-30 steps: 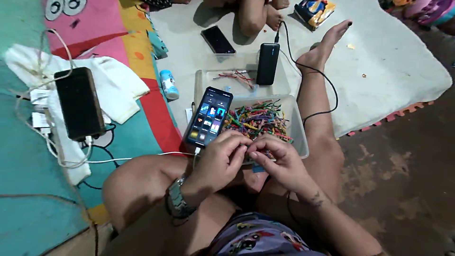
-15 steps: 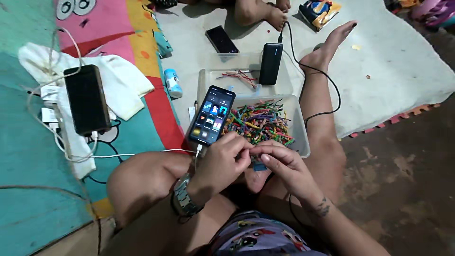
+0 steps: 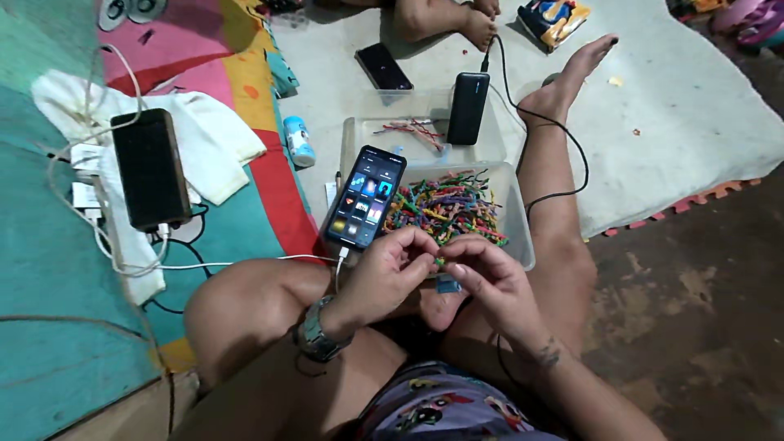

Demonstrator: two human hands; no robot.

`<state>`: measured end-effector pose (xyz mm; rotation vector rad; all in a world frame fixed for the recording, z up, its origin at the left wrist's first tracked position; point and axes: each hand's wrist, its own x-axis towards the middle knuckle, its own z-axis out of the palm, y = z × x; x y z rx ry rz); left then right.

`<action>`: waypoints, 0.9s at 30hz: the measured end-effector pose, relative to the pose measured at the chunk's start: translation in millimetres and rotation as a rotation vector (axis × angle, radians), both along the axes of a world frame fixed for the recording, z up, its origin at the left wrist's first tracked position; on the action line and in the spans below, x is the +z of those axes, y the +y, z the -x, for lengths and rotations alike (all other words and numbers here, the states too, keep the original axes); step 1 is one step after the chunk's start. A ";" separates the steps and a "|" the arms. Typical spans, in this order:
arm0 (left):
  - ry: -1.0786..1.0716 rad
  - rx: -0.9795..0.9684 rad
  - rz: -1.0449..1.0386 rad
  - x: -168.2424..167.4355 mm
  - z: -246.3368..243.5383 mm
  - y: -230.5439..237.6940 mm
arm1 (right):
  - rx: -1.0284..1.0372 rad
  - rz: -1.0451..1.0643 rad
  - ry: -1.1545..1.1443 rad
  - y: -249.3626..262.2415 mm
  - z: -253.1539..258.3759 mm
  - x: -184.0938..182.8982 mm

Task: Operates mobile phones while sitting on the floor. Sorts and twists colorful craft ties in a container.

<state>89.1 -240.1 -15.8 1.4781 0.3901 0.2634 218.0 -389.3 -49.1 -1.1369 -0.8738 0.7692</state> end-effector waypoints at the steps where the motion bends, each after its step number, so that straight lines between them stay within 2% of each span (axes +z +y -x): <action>1: -0.006 0.024 -0.012 -0.2 -0.3 -0.7 | 0.052 0.026 0.225 -0.1 -1.1 1.4; 4: -0.021 0.056 0.007 0.2 -0.9 -0.3 | 0.205 0.090 0.828 1.1 -7.0 2.2; 6: -0.019 0.052 0.027 0.6 -1.1 0.3 | 0.216 0.119 0.991 2.8 -6.8 2.4; 9: -0.016 0.048 0.051 0.9 -0.9 -0.3 | 0.222 0.137 1.037 4.5 -4.1 3.3; 15: -0.018 0.055 -0.010 -1.4 -1.2 -1.2 | 0.188 0.143 0.939 6.6 -1.8 6.1; 20: 0.011 0.062 -0.055 0.1 -0.8 -1.6 | 0.074 0.170 0.689 6.0 -0.4 4.5; 22: -0.019 0.030 -0.055 -0.3 -0.9 -2.0 | 0.019 0.152 0.517 5.5 0.5 2.3; 24: -0.077 -0.039 -0.057 -2.5 -0.6 -2.3 | -0.053 0.109 0.192 3.6 0.7 -2.3; 27: -0.072 -0.119 -0.105 -2.8 -1.3 -3.1 | -0.224 0.069 -0.433 3.6 -1.9 -9.0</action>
